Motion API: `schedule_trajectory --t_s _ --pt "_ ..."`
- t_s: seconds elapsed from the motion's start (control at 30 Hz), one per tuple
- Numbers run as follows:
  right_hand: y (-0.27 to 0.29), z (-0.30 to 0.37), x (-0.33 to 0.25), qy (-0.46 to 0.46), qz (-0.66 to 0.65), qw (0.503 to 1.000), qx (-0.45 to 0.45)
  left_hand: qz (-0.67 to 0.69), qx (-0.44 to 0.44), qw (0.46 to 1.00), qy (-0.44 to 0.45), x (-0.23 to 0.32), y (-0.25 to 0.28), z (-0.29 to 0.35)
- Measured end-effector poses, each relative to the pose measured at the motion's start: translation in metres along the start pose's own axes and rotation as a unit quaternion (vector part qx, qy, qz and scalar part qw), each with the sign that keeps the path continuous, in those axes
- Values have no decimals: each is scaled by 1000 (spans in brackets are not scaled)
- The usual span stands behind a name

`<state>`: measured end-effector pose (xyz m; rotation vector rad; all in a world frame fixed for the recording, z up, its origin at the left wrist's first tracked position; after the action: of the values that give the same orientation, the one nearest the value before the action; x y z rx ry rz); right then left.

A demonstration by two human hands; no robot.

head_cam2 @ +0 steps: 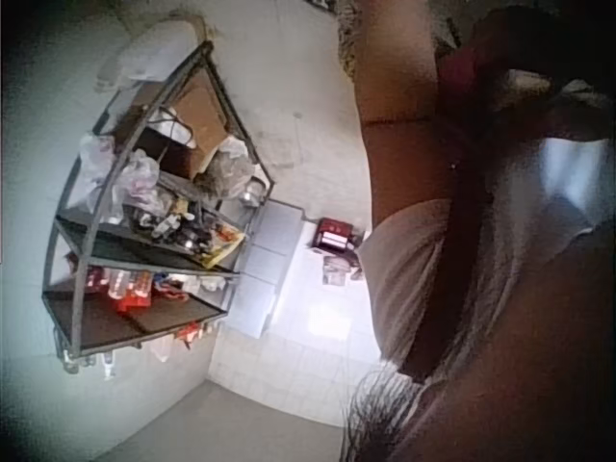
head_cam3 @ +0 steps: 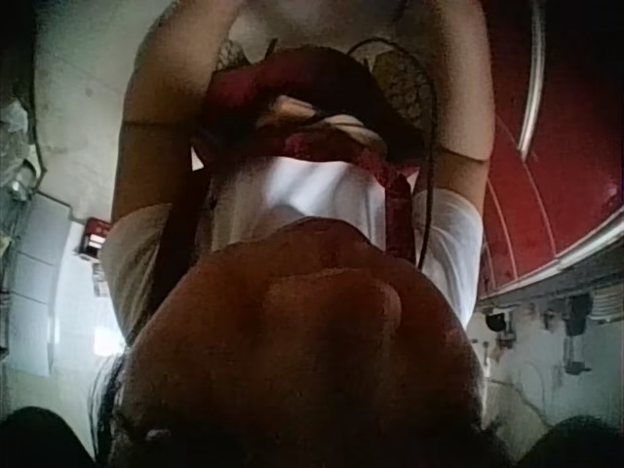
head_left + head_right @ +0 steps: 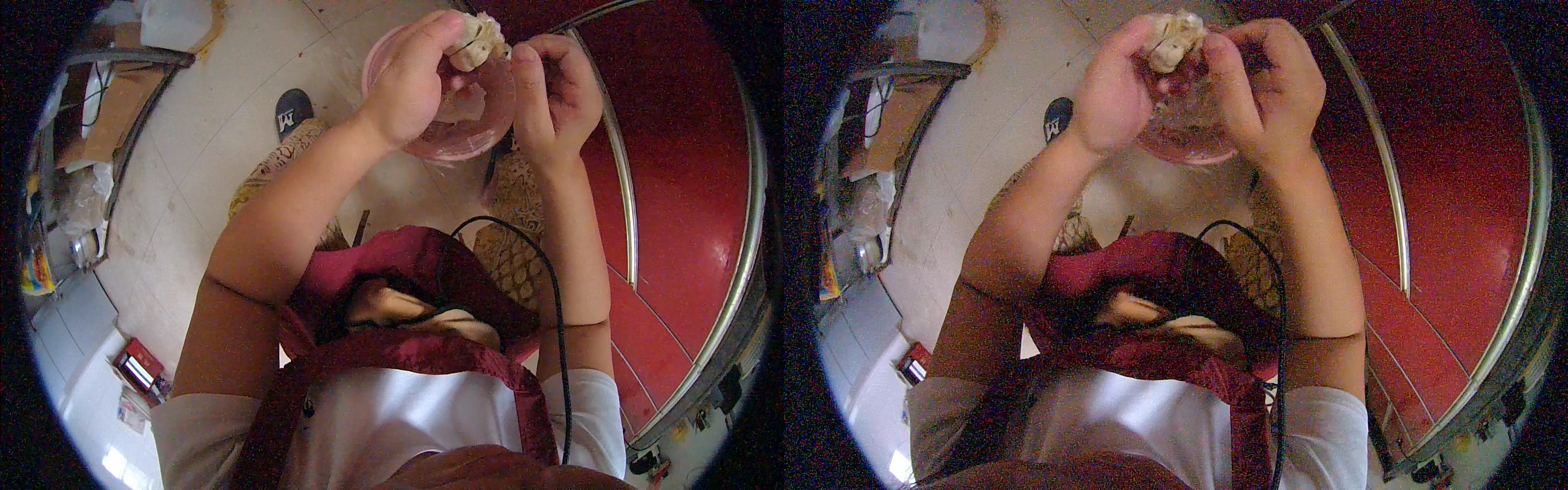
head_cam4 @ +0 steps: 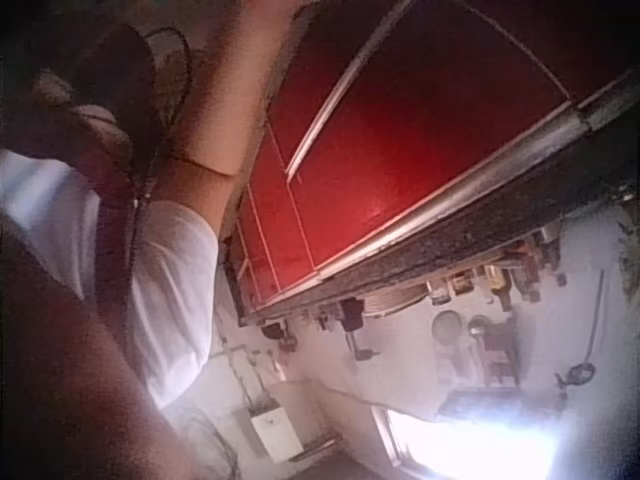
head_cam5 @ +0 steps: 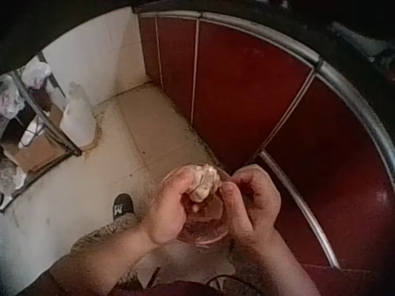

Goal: The person peels garlic cloves by hand, separating the papery skin from the cloves and dropping the peels into a small pink bowl. The person briefly adjusts a device on their chest before continuing to peel additional cloves.

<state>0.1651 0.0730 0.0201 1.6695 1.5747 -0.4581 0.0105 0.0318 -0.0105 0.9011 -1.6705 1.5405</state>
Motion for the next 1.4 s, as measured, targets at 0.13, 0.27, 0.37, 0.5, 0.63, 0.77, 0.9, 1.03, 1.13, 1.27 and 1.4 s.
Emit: schedule_trajectory --t_s 0.13,0.27,0.37,0.5,0.63,0.77,0.9,1.03,1.13,1.27,1.4 --pt "-6 -7 -11 91 20 994 -54 -88 54 994 38 -16 23 1" --pt "-8 -4 -6 56 15 990 -129 -203 84 976 -5 -19 32 -2" --pt "-6 0 -3 62 59 983 -161 -142 28 989 -40 -18 22 -6" --pt "-10 3 -9 65 123 973 -182 -187 -9 982 -30 1 8 -6" --pt "-11 -2 -12 83 203 950 -224 -200 -38 979 32 12 1 -6" --pt "-18 2 -7 106 213 946 -220 -385 5 922 45 21 9 -3" --pt "-19 2 -5 57 177 965 -182 -381 55 923 -27 11 11 -2" --pt "-16 -6 -6 74 88 982 -148 -278 28 956 93 24 4 0" --pt "-13 -6 0 94 8 983 -160 -232 6 961 152 22 0 1" --pt "-21 0 4 55 -61 988 -128 -219 26 974 58 6 8 -5" --pt "-19 4 5 21 -43 996 -79 -206 27 973 96 -1 15 -6"
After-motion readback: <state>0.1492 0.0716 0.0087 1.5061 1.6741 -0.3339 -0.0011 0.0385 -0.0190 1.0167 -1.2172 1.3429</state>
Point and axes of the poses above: each hand's wrist, its own z-axis away from the middle knuckle, its own y-axis out of the back of the hand, x = y × z, the point moved 4 cm from there along -z, towards the middle knuckle, and after that the axes turned 1 degree about x, right-handed, at the moved point
